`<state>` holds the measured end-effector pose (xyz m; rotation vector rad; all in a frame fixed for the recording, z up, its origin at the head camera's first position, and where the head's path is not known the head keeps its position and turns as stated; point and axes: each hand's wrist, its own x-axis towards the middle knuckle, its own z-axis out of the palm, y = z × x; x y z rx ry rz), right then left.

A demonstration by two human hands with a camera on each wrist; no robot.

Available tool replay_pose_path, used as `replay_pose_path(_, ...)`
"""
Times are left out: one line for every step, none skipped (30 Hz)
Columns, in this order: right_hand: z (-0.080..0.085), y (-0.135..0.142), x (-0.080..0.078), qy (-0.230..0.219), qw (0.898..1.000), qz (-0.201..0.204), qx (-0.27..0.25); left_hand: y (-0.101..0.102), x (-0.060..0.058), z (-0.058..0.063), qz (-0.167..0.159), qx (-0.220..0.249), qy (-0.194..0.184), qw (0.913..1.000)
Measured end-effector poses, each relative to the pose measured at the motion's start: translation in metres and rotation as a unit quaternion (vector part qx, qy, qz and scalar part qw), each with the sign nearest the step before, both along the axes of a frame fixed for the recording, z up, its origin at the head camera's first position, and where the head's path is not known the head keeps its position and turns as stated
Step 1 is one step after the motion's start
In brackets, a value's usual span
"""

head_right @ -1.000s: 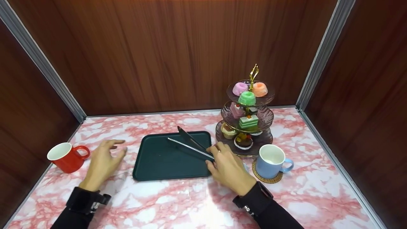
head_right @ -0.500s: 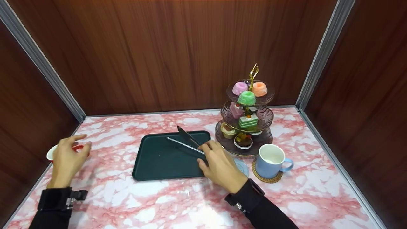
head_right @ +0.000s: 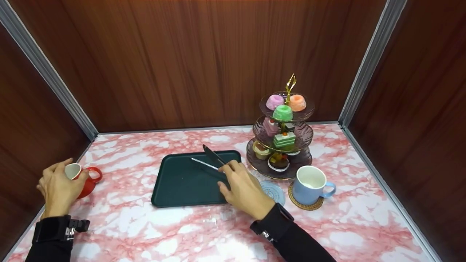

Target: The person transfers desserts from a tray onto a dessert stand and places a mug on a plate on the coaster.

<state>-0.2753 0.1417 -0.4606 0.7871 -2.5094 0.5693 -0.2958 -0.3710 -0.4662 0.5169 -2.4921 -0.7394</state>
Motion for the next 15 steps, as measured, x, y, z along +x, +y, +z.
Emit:
replay_pose_path(0.0, -0.001, 0.0, 0.001, 1.0, 0.002, -0.001, -0.001, 0.0, -0.002, 0.004, 0.003, -0.012, 0.9999)
replay_pose_path(0.0, -0.003, -0.001, 0.0, 1.0, 0.003, -0.002, -0.002, 0.001, -0.003, 0.006, 0.01, -0.029, 0.9995)
replay_pose_path(0.0, -0.005, -0.001, -0.001, 1.0, 0.005, -0.003, -0.003, 0.001, -0.005, 0.008, 0.018, -0.042, 0.9989)
replay_pose_path(0.0, -0.006, -0.001, -0.002, 1.0, 0.006, -0.003, -0.004, 0.002, -0.006, 0.008, 0.026, -0.052, 0.9983)
replay_pose_path(0.0, -0.008, -0.002, -0.004, 1.0, 0.009, -0.005, -0.005, 0.002, -0.008, 0.009, 0.036, -0.059, 0.9976)
replay_pose_path(-0.001, -0.009, -0.002, -0.006, 1.0, 0.012, -0.007, -0.006, 0.002, -0.009, 0.01, 0.045, -0.063, 0.9969)
replay_pose_path(-0.001, -0.011, -0.002, -0.008, 1.0, 0.016, -0.009, -0.007, 0.002, -0.011, 0.011, 0.053, -0.066, 0.9963)
replay_pose_path(-0.001, -0.013, -0.002, -0.011, 1.0, 0.019, -0.011, -0.008, 0.002, -0.012, 0.011, 0.059, -0.068, 0.9959)
replay_pose_path(-0.001, -0.014, -0.002, -0.013, 1.0, 0.021, -0.01, -0.01, 0.001, -0.013, 0.012, 0.065, -0.07, 0.9953)
replay_pose_path(-0.001, -0.016, -0.002, -0.015, 1.0, 0.024, -0.012, -0.011, 0.001, -0.014, 0.014, 0.071, -0.072, 0.9948)
replay_pose_path(-0.001, -0.018, -0.003, -0.016, 0.999, 0.028, -0.013, -0.012, 0.0, -0.015, 0.015, 0.077, -0.072, 0.9943)
replay_pose_path(-0.001, -0.019, -0.003, -0.017, 0.999, 0.029, -0.013, -0.013, -0.001, -0.016, 0.017, 0.083, -0.073, 0.9938)
replay_pose_path(-0.001, -0.021, -0.003, -0.016, 0.999, 0.03, -0.011, -0.014, -0.002, -0.017, 0.019, 0.088, -0.074, 0.9932)
replay_pose_path(-0.001, -0.023, -0.003, -0.015, 0.999, 0.03, -0.009, -0.015, -0.003, -0.018, 0.021, 0.091, -0.073, 0.9929)
replay_pose_path(-0.001, -0.024, -0.003, -0.014, 0.999, 0.03, -0.007, -0.015, -0.005, -0.018, 0.024, 0.096, -0.071, 0.9926)
